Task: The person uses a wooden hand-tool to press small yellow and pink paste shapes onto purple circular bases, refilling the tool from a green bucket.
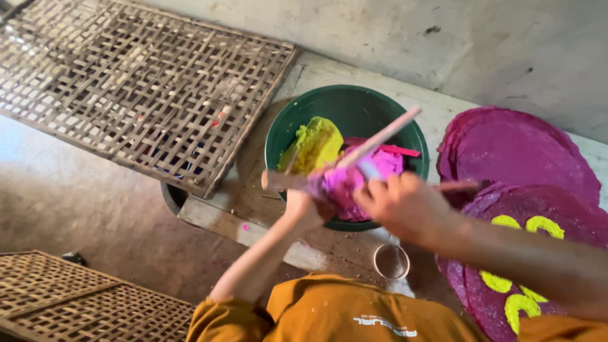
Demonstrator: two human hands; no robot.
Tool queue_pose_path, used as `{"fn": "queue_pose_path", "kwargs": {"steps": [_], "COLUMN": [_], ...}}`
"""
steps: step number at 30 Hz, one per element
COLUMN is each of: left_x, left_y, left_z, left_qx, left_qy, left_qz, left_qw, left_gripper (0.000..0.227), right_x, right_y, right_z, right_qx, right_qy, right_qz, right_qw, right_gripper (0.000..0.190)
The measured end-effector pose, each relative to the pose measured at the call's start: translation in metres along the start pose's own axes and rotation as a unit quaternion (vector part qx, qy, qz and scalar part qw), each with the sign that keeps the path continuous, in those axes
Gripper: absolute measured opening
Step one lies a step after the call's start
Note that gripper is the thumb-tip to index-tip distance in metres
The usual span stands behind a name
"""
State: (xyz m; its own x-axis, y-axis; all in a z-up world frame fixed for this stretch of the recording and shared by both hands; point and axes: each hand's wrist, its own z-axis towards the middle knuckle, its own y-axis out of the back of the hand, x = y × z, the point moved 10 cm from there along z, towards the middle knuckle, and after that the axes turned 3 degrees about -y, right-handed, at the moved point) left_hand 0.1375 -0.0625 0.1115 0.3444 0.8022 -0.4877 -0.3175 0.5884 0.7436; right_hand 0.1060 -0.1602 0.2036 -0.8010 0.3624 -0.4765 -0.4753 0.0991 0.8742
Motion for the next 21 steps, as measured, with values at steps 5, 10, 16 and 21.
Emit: {"fn": "queue_pose_path", "kwargs": {"steps": [5, 10, 16, 21], "left_x": [0.022, 0.046, 0.051, 0.047], "left_y": [0.033, 0.039, 0.048, 0.042], "left_z": [-0.027, 0.002, 0.02, 0.034], "left_qx": [-0.136, -0.174, -0.192, -0.151], "left_qy": [-0.007, 0.075, 0.088, 0.086], "left_qz": [-0.097, -0.137, -0.071, -0.018], "left_qw": [0.986, 0.972, 0.975, 0.985], "left_gripper": [0.069, 0.074, 0.073, 0.073], "right_x": [-0.028, -0.076, 0.005, -0.015], "right_y": [0.011, 0.005, -0.079, -0.159], "right_z": [-0.043, -0.034, -0.042, -0.087], "right_qx": [0.051, -0.012, -0.139, 0.111], "right_qy": [-0.064, -0.28, -0.257, -0.409], "right_qz": [0.106, 0.407, 0.568, 0.672], "right_qw": [0.991, 0.869, 0.77, 0.607], "right_gripper": [0.03, 0.045, 0.049, 0.051]}}
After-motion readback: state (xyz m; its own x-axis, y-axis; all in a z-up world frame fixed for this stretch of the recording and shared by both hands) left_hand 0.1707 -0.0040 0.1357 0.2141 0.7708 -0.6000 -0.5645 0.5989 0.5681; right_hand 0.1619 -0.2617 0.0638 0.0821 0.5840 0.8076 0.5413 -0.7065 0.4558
